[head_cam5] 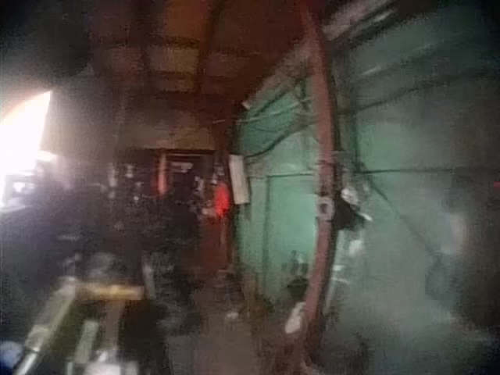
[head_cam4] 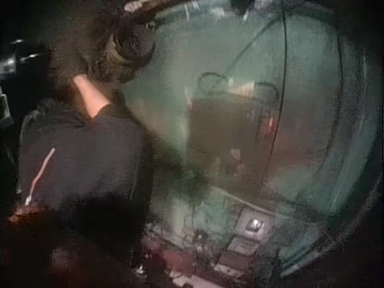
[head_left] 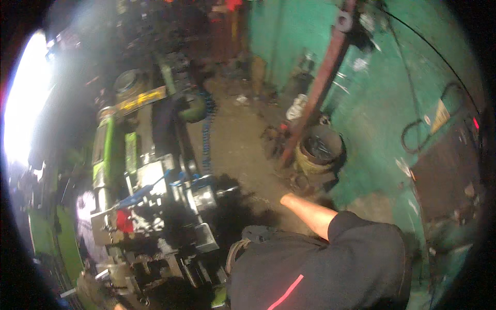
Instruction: The person operates a green metal lathe, using a wrench to tighten the chuck and adjusting the tool post. They also use a compressed air nozzle to clean metal shavings from the machine.
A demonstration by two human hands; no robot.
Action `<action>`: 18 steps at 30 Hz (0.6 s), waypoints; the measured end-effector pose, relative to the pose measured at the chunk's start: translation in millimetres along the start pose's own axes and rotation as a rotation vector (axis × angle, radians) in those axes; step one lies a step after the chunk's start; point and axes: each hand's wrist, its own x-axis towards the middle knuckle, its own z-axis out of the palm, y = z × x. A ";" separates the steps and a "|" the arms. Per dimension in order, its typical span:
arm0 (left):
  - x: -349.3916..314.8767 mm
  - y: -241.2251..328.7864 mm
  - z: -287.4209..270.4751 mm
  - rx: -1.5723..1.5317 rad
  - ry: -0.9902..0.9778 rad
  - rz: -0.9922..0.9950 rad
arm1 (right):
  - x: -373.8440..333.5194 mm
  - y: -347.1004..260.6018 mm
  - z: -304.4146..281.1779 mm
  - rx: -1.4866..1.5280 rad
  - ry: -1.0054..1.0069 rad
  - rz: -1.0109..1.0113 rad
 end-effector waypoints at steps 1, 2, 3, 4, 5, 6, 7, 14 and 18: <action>0.1 -4.3 -10.1 0.012 -0.021 -0.018 | -33.1 29.3 7.2 -0.008 -0.033 0.103; 0.9 -9.0 -19.5 0.023 -0.037 -0.021 | -66.1 58.6 13.7 -0.020 -0.068 0.204; 3.6 -13.0 -27.9 0.033 -0.051 -0.021 | -95.6 83.3 19.3 -0.118 -0.103 0.290; 6.6 -14.6 -34.6 0.046 -0.060 -0.018 | -121.6 107.7 24.5 -0.217 -0.139 0.372; 8.9 -16.7 -40.4 0.056 -0.072 -0.011 | -144.8 131.7 29.9 -0.318 -0.177 0.449; 10.2 -14.8 -42.6 0.058 -0.086 -0.003 | -168.4 167.3 40.2 -0.334 -0.111 0.413; 11.0 -12.1 -44.5 0.066 -0.104 0.006 | -182.2 194.2 48.9 -0.353 -0.048 0.374; 40.5 -5.7 -88.9 0.143 -0.209 0.115 | -117.6 282.7 -11.0 0.055 0.601 0.759; 59.6 7.8 -109.8 0.116 -0.259 0.178 | -16.8 326.3 -101.2 0.185 0.435 0.812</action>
